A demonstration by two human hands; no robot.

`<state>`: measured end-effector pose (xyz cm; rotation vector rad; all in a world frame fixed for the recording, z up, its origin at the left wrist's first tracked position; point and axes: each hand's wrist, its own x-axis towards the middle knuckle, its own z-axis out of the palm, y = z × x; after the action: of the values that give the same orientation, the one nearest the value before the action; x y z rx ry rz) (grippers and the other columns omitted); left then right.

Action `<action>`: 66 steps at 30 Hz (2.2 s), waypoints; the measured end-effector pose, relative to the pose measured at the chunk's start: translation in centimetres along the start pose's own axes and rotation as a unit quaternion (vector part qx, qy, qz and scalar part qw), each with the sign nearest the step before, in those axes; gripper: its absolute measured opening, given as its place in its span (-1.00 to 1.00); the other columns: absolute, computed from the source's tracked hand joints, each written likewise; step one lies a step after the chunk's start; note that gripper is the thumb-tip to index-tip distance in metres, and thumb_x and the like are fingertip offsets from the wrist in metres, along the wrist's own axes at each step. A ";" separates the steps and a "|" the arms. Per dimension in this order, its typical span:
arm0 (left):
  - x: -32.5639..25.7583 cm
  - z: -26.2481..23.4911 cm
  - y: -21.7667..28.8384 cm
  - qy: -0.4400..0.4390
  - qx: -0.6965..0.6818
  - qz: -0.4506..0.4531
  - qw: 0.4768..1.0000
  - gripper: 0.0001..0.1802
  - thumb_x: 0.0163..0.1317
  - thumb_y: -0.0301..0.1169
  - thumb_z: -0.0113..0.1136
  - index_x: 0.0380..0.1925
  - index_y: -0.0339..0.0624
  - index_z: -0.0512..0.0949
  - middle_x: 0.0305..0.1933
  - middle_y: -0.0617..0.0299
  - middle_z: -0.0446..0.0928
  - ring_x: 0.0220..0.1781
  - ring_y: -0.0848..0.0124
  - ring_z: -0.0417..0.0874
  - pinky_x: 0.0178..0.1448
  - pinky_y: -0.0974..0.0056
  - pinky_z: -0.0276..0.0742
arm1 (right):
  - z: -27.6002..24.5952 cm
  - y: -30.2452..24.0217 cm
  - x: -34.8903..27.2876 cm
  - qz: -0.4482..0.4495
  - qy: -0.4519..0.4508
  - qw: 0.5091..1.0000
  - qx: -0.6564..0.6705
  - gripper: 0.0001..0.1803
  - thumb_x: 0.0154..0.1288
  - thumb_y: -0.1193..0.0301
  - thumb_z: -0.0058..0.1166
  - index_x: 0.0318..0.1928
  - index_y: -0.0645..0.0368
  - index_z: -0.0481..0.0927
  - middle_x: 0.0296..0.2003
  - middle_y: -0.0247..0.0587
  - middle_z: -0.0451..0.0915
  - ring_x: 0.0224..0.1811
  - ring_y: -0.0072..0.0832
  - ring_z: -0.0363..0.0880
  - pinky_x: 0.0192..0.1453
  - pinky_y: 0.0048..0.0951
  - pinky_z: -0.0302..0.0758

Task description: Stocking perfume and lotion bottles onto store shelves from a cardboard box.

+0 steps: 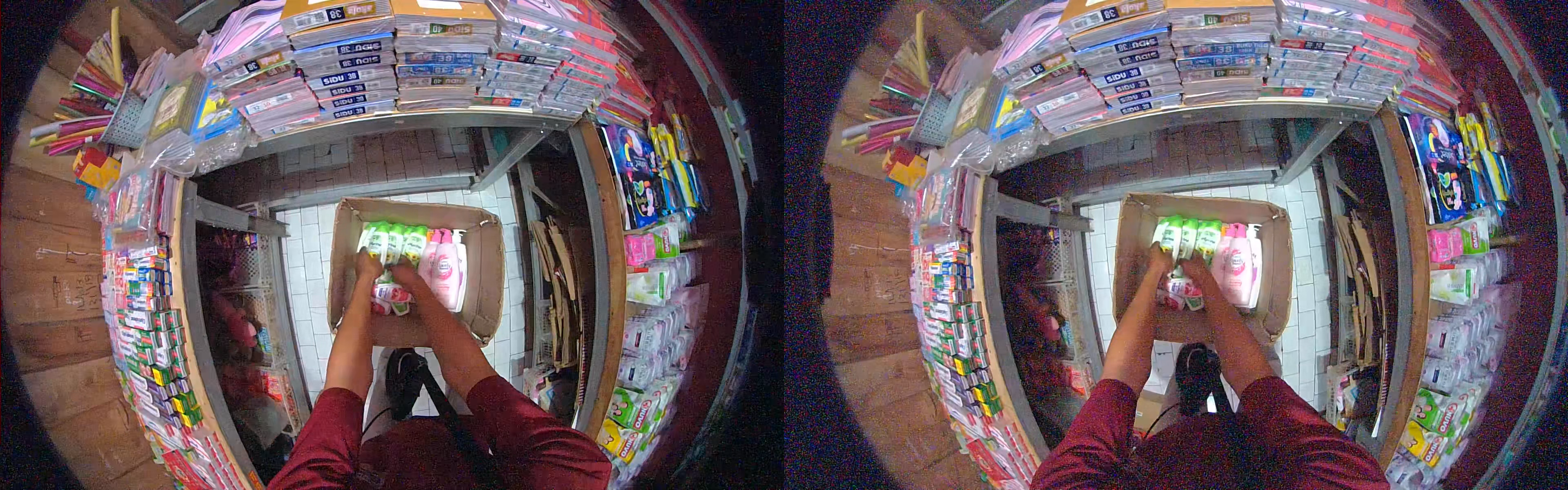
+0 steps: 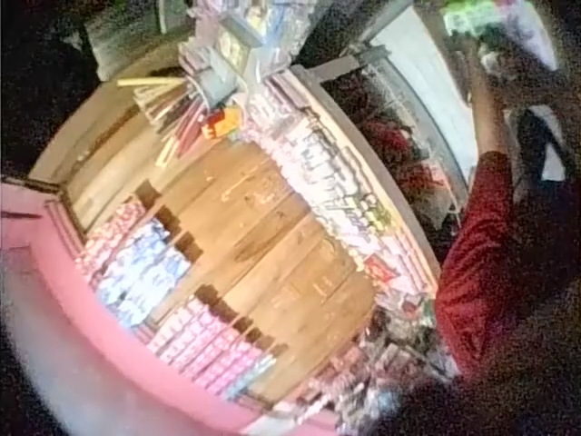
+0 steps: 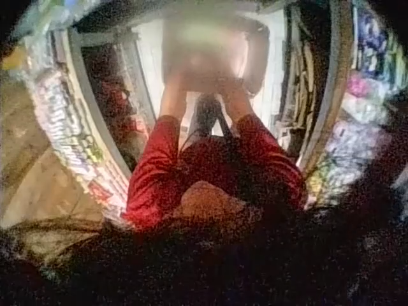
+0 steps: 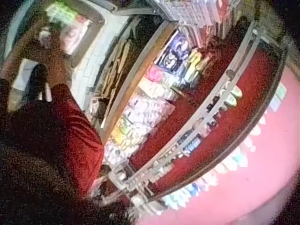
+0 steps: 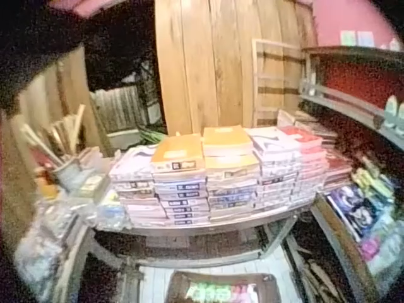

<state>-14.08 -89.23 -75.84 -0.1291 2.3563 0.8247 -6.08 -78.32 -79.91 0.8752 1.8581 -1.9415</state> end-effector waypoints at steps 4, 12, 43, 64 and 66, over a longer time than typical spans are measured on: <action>-1.5 -0.1 -0.9 0.040 0.004 0.063 0.997 -0.23 -0.02 -0.22 0.34 0.15 -0.35 0.25 0.04 -0.19 0.47 0.09 -0.05 0.50 0.13 0.07 0.43 | -0.1 0.1 -0.4 -0.093 0.071 0.955 -0.274 -0.52 0.02 0.39 0.20 -0.01 0.29 0.49 -0.04 0.11 0.54 -0.01 -0.18 0.54 0.05 -0.24 0.45; -1.3 -0.9 -0.9 -0.085 -0.103 -0.042 0.990 -0.10 -0.10 -0.22 0.43 0.12 -0.55 0.19 0.06 -0.21 0.45 0.04 0.13 0.54 0.06 0.16 0.48 | 0.2 -1.2 -1.0 0.004 0.052 0.985 0.164 -0.61 0.20 0.20 0.10 -0.12 0.26 0.56 -0.33 -0.10 0.59 -0.33 -0.37 0.56 -0.24 -0.35 0.52; -10.0 -6.6 3.7 -0.035 -0.209 -0.009 0.977 -0.62 0.15 -0.47 0.22 -0.03 -0.33 0.44 -0.10 0.05 0.56 -0.17 0.30 0.59 -0.17 0.20 0.52 | -4.9 -10.9 -7.3 0.014 -0.002 0.996 0.090 -0.66 0.08 0.26 0.21 -0.20 0.24 0.58 -0.37 -0.21 0.61 -0.41 -0.45 0.60 -0.34 -0.40 0.52; -41.2 -2.4 41.9 -0.213 -0.379 0.351 0.830 -0.59 0.20 -0.40 0.20 0.02 -0.23 0.33 -0.14 0.23 0.56 -0.29 0.61 0.54 -0.42 0.53 0.37 | -37.4 -30.3 -44.5 -0.267 0.017 0.885 0.380 -0.59 0.41 0.35 -0.11 0.17 0.28 0.30 0.01 -0.23 0.49 0.02 -0.55 0.47 0.09 -0.49 0.44; -43.1 -1.6 45.2 -0.227 -0.364 0.360 0.829 -0.56 0.16 -0.43 0.23 0.02 -0.23 0.33 -0.18 0.21 0.56 -0.34 0.58 0.54 -0.46 0.50 0.36 | -40.1 -31.8 -47.2 -0.309 0.064 0.882 0.350 -0.59 0.40 0.35 -0.11 0.17 0.28 0.30 0.00 -0.24 0.49 0.02 -0.56 0.47 0.08 -0.49 0.44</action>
<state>6.51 -58.77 -25.35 0.6207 1.4964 1.8522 18.98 -44.42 -24.55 0.6146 1.6168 -3.1407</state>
